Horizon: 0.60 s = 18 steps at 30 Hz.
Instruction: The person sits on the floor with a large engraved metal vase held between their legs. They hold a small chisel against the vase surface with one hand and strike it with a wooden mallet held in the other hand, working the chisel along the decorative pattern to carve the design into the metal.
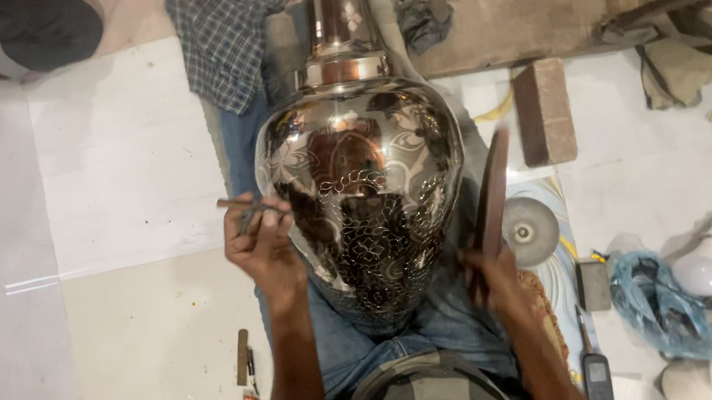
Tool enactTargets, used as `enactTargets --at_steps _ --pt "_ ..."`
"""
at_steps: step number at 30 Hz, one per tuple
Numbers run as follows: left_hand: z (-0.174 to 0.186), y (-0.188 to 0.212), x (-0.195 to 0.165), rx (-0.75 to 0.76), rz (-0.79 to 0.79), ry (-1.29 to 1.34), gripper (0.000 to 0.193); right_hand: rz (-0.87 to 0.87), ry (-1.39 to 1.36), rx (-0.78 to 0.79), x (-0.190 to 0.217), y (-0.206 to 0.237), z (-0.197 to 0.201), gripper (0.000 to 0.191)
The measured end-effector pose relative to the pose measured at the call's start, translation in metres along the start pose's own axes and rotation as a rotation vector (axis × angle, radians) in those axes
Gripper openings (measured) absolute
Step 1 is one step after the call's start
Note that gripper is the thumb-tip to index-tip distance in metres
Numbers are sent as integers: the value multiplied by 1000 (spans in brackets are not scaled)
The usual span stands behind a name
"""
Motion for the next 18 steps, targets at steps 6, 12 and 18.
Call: enactTargets --at_steps 6,12,18 --pt "63 13 7 -253 167 -273 31 43 -178 98 -47 16 19 26" --pt "86 28 2 -197 213 -583 31 28 -1 225 -22 8 6 22" --pt "102 38 -22 -226 139 -817 28 30 49 269 -20 14 6 21"
Point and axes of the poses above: each hand's wrist, its own y-axis away from the middle knuckle, its own z-axis out of the back of the hand, x = y × z, the point moved 1 cm from there along -y, towards the middle knuckle, and after that the axes turned 7 degrees about -z, right-handed, at the moved point
